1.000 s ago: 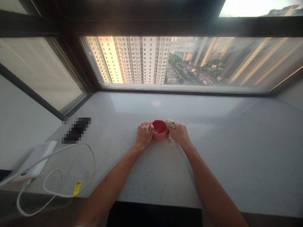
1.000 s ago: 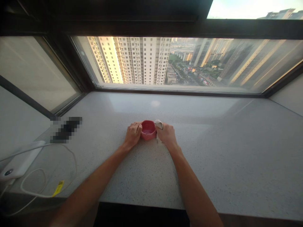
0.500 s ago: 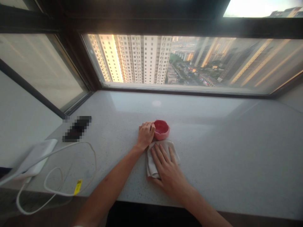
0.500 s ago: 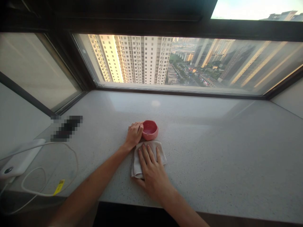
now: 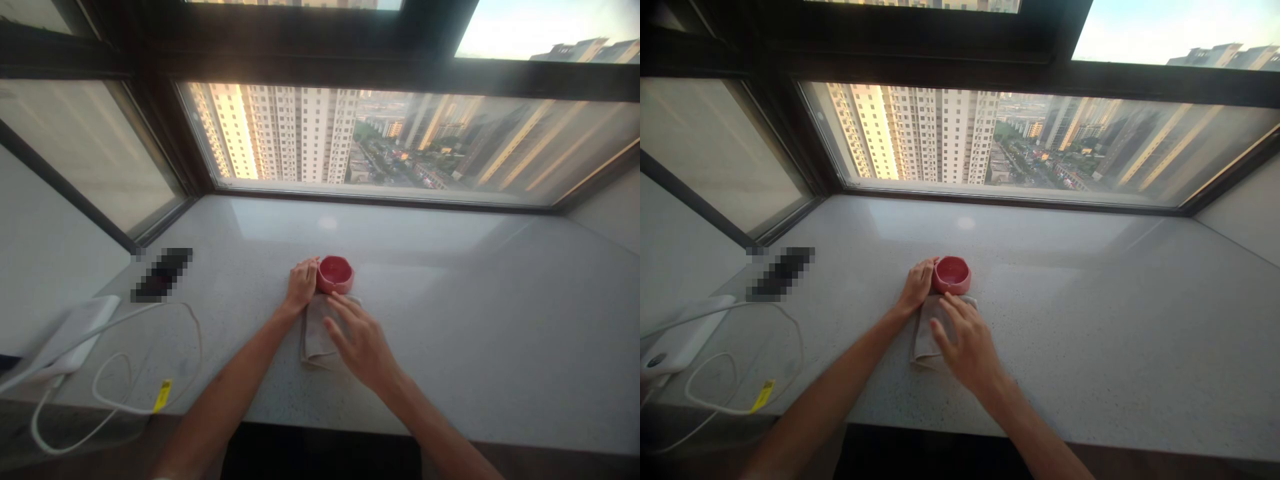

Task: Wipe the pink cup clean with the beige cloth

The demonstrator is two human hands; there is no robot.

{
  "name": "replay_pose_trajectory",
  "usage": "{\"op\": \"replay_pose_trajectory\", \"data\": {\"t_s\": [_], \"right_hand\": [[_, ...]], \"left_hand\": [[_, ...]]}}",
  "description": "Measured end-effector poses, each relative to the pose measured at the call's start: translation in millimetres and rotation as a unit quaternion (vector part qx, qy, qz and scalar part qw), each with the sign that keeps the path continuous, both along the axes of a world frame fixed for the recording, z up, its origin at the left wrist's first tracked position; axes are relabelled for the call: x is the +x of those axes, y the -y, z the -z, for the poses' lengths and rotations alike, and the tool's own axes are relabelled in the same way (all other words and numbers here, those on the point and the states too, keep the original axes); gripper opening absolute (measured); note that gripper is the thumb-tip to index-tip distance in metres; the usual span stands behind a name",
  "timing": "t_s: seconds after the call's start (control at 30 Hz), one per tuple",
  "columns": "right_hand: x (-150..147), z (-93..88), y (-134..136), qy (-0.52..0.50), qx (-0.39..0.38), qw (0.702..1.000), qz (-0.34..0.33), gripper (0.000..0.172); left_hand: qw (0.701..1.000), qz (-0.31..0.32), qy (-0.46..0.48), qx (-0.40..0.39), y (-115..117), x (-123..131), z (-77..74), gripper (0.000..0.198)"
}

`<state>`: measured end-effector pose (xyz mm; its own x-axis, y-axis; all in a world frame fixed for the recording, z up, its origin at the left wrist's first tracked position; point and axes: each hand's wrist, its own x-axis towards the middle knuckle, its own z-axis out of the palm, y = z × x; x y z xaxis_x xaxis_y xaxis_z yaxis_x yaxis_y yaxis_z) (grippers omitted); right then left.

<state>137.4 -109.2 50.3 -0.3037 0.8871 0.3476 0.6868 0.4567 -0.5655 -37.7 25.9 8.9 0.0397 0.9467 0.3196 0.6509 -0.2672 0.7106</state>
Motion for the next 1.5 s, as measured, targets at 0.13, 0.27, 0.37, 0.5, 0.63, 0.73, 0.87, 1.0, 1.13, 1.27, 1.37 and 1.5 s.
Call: {"op": "replay_pose_trajectory", "data": {"t_s": [0.13, 0.27, 0.37, 0.5, 0.63, 0.73, 0.87, 1.0, 1.13, 1.27, 1.37, 1.5], "right_hand": [[39, -7.7, -55, -0.061, 0.061, 0.991, 0.100, 0.044], [62, 20.4, -108, 0.083, 0.013, 0.980, 0.179, 0.054], [65, 43.5, -124, 0.199, -0.036, 0.964, 0.175, 0.061], [64, 54.7, -124, 0.259, -0.067, 0.951, 0.157, 0.064], [69, 55.6, -124, 0.254, -0.069, 0.952, 0.154, 0.064], [71, 58.0, -126, 0.246, -0.069, 0.955, 0.152, 0.063], [73, 59.3, -127, 0.242, -0.071, 0.956, 0.150, 0.063], [73, 58.1, -126, 0.238, -0.077, 0.957, 0.145, 0.063], [74, 58.5, -126, 0.234, -0.076, 0.958, 0.146, 0.064], [74, 59.0, -126, 0.230, -0.072, 0.960, 0.144, 0.063], [75, 59.0, -126, 0.233, -0.070, 0.959, 0.145, 0.062], [76, 59.4, -127, 0.243, -0.067, 0.957, 0.146, 0.062]], "left_hand": [[0.999, -0.012, -0.047, 0.010, -3, -11, -0.8, 0.045], [0.972, -0.044, -0.232, 0.020, -1, -22, 2.5, 0.049], [0.954, -0.043, -0.298, 0.003, 1, -24, 5.9, 0.056], [0.946, -0.034, -0.321, -0.016, 3, -23, 7.1, 0.055], [0.950, -0.030, -0.311, -0.012, 4, -23, 5.9, 0.054], [0.954, -0.033, -0.299, -0.014, 4, -23, 4.8, 0.053], [0.954, -0.031, -0.297, -0.022, 4, -23, 3.6, 0.054], [0.952, -0.030, -0.305, -0.024, 5, -23, 3.5, 0.055], [0.951, -0.031, -0.306, -0.027, 5, -23, 2.9, 0.055], [0.952, -0.029, -0.305, -0.025, 5, -23, 2.2, 0.054], [0.952, -0.032, -0.305, -0.020, 5, -23, 2.4, 0.053], [0.952, -0.031, -0.303, -0.020, 4, -23, 3.5, 0.053]]}}
